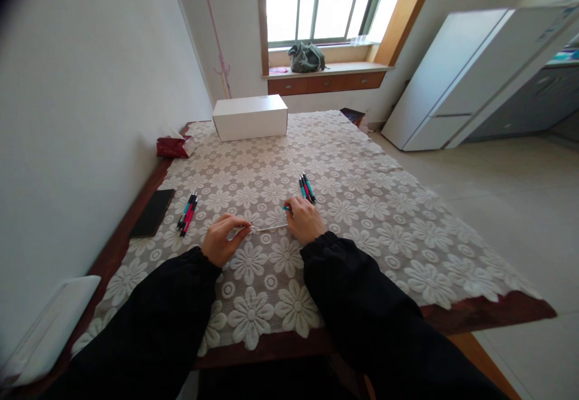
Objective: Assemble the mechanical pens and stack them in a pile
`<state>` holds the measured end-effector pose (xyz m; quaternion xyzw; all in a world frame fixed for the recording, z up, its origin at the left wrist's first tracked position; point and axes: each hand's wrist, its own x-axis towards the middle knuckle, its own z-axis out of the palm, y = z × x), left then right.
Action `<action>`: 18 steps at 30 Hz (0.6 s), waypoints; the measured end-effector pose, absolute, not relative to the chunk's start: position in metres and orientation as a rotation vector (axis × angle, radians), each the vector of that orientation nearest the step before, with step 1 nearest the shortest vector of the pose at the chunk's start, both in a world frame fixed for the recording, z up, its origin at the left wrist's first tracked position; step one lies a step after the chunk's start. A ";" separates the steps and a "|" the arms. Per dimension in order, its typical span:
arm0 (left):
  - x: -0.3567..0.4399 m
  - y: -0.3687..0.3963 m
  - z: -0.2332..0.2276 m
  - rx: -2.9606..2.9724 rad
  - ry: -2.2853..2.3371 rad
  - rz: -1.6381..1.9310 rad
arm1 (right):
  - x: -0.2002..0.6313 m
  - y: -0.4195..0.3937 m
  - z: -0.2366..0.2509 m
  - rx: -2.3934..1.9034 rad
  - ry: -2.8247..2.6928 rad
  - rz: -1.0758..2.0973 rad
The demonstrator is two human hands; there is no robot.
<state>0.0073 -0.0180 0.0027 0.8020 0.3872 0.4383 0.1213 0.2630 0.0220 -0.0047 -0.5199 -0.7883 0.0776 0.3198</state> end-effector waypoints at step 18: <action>0.007 -0.018 0.000 2.321 1.102 1.268 | 0.235 -0.006 0.010 -0.744 -2.240 0.451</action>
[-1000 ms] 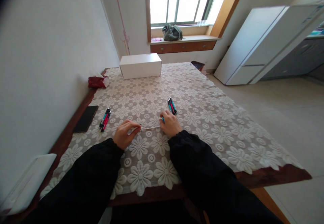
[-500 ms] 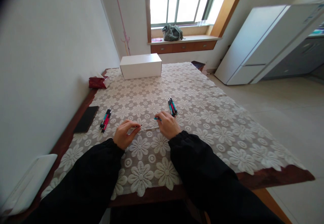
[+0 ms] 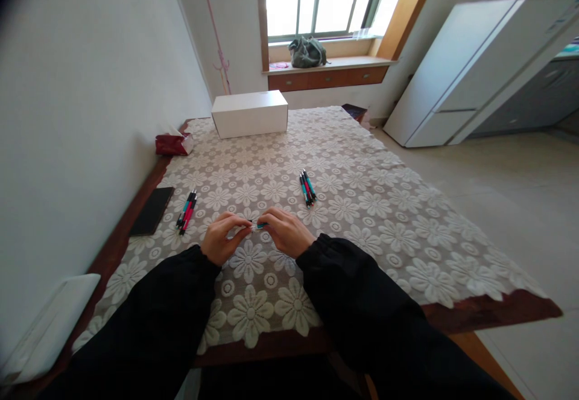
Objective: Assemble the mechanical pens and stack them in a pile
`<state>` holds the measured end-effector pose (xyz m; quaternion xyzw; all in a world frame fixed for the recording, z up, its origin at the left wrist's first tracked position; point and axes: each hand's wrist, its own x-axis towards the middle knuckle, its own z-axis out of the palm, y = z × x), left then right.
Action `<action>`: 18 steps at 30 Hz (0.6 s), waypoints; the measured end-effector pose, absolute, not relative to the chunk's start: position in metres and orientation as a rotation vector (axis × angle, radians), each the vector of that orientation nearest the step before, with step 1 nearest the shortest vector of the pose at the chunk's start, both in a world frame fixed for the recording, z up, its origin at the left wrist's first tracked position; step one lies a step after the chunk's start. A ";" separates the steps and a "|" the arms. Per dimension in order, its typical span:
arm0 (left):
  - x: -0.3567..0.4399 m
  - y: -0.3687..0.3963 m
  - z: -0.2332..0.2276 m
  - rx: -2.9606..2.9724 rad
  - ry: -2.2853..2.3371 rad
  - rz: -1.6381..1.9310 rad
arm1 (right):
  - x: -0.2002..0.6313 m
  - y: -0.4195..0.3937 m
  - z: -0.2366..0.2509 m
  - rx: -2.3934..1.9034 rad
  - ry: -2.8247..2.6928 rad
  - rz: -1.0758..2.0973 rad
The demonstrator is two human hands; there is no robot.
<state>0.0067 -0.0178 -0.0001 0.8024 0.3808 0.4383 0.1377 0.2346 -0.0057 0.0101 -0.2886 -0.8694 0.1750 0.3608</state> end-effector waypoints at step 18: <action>0.007 -0.018 0.002 2.339 1.025 1.245 | 0.232 -0.010 0.008 -0.709 -2.212 0.644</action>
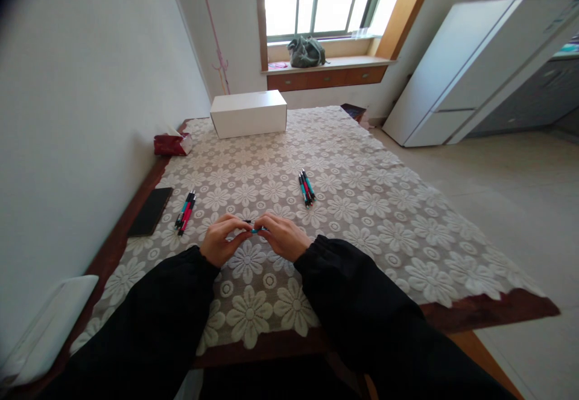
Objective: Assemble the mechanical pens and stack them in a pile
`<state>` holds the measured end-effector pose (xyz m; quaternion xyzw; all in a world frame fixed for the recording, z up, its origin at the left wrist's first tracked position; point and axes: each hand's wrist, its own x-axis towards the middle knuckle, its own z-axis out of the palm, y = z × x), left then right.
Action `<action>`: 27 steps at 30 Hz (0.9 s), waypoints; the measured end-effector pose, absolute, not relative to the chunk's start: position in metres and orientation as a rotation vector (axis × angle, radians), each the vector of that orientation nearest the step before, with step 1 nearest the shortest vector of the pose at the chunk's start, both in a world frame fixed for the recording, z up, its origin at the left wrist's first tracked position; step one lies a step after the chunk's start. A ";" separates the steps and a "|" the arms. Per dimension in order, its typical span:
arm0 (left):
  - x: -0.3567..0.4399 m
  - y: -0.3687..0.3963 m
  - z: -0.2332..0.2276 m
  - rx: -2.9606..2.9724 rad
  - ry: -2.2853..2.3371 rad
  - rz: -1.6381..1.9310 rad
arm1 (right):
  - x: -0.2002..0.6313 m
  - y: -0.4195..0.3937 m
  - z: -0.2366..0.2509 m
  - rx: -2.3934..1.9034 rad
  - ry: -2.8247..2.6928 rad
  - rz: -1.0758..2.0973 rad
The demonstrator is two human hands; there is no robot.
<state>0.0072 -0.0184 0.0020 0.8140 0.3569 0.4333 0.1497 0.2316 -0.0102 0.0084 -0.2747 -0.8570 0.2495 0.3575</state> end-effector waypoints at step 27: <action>0.008 -0.022 0.011 2.322 1.051 1.426 | 0.230 -0.004 0.006 -0.682 -1.569 1.419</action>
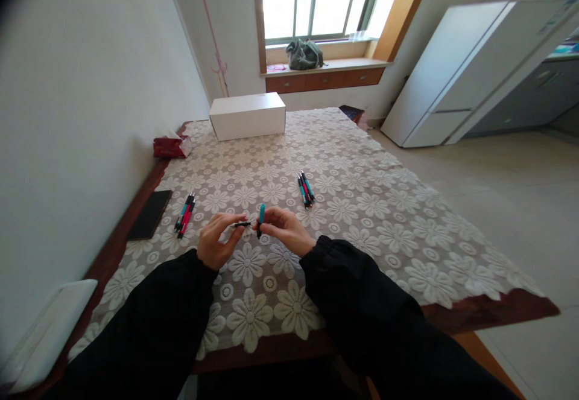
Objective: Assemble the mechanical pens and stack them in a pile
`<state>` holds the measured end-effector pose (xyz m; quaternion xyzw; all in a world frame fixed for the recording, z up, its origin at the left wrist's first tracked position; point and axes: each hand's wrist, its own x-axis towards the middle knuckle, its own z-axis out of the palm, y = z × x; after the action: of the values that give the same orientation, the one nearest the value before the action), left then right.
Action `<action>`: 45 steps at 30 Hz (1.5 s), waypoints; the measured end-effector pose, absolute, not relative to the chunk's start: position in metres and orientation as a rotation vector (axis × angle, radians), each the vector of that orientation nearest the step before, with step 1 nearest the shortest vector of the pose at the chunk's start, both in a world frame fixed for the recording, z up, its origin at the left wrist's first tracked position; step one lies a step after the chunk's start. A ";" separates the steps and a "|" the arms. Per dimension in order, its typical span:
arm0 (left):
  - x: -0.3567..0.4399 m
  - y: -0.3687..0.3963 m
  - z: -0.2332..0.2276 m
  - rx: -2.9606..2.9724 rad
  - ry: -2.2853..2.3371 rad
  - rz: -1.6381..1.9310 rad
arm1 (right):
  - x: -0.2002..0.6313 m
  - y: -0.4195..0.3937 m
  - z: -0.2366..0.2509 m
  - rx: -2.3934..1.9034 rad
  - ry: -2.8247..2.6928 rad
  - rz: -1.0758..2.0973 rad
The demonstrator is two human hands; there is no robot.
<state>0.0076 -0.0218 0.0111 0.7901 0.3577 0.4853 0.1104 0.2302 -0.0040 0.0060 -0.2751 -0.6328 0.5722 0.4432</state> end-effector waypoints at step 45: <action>0.007 -0.017 0.006 2.351 1.141 1.251 | 0.230 -0.011 -0.001 -0.781 -1.745 0.704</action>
<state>0.0073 -0.0170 0.0064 0.8055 0.3908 0.4285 0.1220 0.2300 -0.0111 -0.0012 -0.3265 -0.7294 0.2940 0.5244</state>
